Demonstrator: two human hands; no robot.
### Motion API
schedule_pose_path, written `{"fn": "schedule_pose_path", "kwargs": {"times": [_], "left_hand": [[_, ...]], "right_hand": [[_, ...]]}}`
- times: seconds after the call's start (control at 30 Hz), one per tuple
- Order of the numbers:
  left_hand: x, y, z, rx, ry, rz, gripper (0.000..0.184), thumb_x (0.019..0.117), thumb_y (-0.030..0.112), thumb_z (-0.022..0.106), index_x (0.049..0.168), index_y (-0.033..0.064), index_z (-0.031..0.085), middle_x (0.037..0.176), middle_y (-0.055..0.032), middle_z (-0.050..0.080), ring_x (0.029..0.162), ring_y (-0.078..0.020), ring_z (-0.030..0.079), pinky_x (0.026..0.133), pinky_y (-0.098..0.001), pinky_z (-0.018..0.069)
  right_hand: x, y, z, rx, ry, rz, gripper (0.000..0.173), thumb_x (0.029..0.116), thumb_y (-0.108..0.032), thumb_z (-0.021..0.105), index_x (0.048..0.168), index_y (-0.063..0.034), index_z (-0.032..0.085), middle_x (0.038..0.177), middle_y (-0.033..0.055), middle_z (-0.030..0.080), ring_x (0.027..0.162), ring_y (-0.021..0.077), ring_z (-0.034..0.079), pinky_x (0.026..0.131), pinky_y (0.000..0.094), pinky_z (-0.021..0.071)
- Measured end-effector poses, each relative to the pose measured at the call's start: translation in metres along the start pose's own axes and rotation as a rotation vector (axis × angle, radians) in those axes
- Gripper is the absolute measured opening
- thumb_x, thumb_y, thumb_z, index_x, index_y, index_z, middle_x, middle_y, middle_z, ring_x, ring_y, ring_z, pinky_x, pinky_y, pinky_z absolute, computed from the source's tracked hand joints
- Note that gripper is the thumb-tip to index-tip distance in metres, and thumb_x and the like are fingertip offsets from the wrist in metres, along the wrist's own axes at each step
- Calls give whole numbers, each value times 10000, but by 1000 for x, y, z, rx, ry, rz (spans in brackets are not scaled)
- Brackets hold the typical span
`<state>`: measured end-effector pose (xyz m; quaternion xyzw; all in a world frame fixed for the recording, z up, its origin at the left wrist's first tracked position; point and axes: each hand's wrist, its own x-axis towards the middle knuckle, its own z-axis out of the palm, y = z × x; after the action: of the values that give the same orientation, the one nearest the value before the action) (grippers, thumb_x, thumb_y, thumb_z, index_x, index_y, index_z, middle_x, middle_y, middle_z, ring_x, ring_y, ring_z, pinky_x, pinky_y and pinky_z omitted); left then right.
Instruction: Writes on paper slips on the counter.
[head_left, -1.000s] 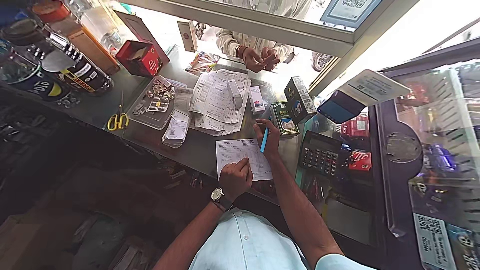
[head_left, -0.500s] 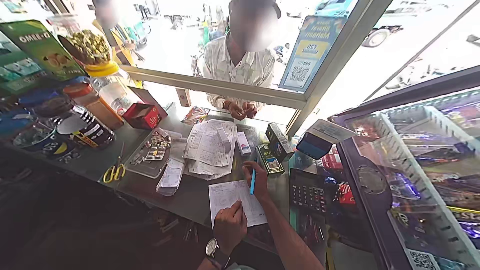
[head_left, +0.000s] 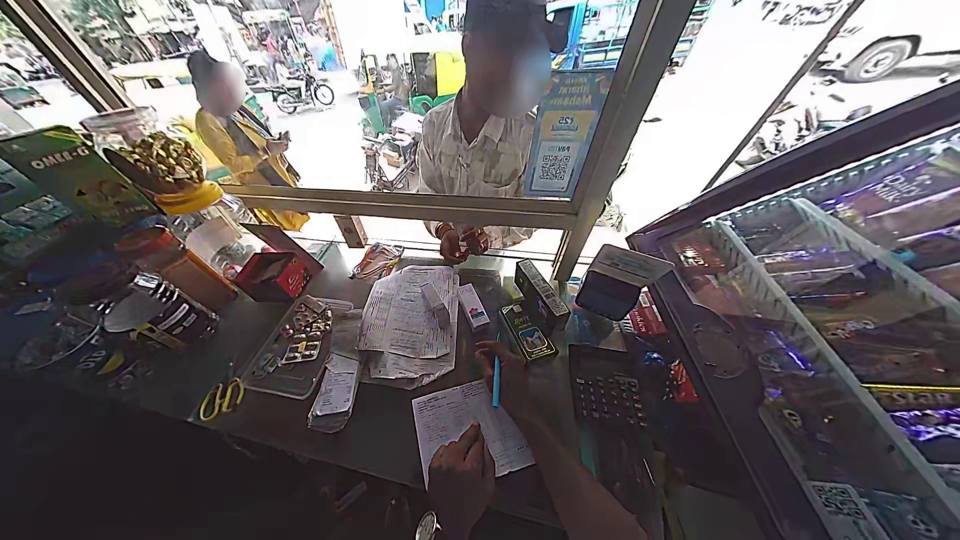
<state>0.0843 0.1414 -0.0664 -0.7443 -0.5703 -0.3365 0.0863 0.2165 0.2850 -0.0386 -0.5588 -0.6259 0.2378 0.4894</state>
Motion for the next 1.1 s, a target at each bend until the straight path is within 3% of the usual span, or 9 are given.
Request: {"fn": "schedule_pose_path", "kwargs": {"times": [0.5,0.77,1.1], "left_hand": [[-2,-2,2,-17,-2,-2,259,892,275,610,913,150,836,1104,21,785,664,-124,696,575,-313,544],[-2,-1,3,-14,17,2,258,890,263,608,907,144,837,1086,9,788,653,-132,695,569,-323,540],[-2,-1,-2,-42,-42,10,276,894,263,601,923,121,836,1116,-37,783,766,-192,755,635,-373,589]], "right_hand": [[-1,-4,-3,26,-39,18,249,952,-197,639,1144,-83,750,946,40,770,824,122,726,759,323,589],[0,-1,0,19,-42,9,252,948,-200,636,1135,-81,756,911,44,768,782,149,726,733,357,592],[-1,3,4,52,-25,-48,233,927,-120,634,1116,-57,755,931,78,766,815,186,736,777,384,601]]}}
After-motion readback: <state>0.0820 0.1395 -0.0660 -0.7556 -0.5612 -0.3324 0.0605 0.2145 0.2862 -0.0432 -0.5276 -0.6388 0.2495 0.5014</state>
